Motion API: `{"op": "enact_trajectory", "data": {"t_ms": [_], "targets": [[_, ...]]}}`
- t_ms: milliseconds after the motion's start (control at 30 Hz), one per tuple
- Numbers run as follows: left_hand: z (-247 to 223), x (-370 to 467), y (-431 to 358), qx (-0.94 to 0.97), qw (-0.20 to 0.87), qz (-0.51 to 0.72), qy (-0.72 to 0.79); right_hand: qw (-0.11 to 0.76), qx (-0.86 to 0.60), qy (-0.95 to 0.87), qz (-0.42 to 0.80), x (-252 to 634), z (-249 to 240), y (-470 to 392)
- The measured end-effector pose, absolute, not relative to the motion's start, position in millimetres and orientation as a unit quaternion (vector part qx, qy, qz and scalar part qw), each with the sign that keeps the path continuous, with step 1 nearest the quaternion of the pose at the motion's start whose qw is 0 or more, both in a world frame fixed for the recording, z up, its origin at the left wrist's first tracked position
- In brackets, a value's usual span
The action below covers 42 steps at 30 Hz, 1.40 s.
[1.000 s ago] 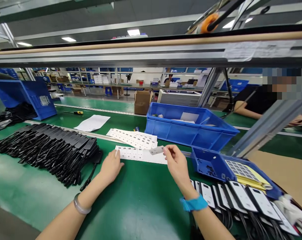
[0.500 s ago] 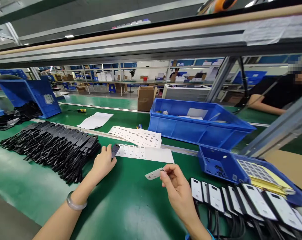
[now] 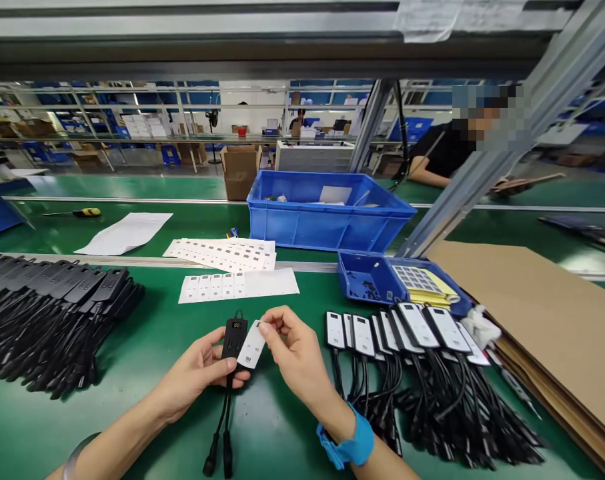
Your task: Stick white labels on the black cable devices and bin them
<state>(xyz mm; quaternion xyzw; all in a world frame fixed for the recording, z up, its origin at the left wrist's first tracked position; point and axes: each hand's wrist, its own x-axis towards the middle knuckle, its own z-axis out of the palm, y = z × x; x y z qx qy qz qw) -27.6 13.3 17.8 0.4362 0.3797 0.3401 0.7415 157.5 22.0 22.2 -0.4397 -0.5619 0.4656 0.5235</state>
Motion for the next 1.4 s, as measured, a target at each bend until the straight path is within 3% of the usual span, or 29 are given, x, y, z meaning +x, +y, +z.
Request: {"op": "enact_trajectory", "data": {"t_ms": [467, 1400], "targets": [[17.2, -23.1, 6.2, 0.426, 0.789, 0.272, 0.349, 0.475, -0.465, -0.585, 0.465, 152.9, 15.9, 16.0], [17.2, -18.4, 0.7, 0.479, 0.753, 0.298, 0.338, 0.477, -0.503, -0.593, 0.409, 150.5, 14.9, 14.3]]}}
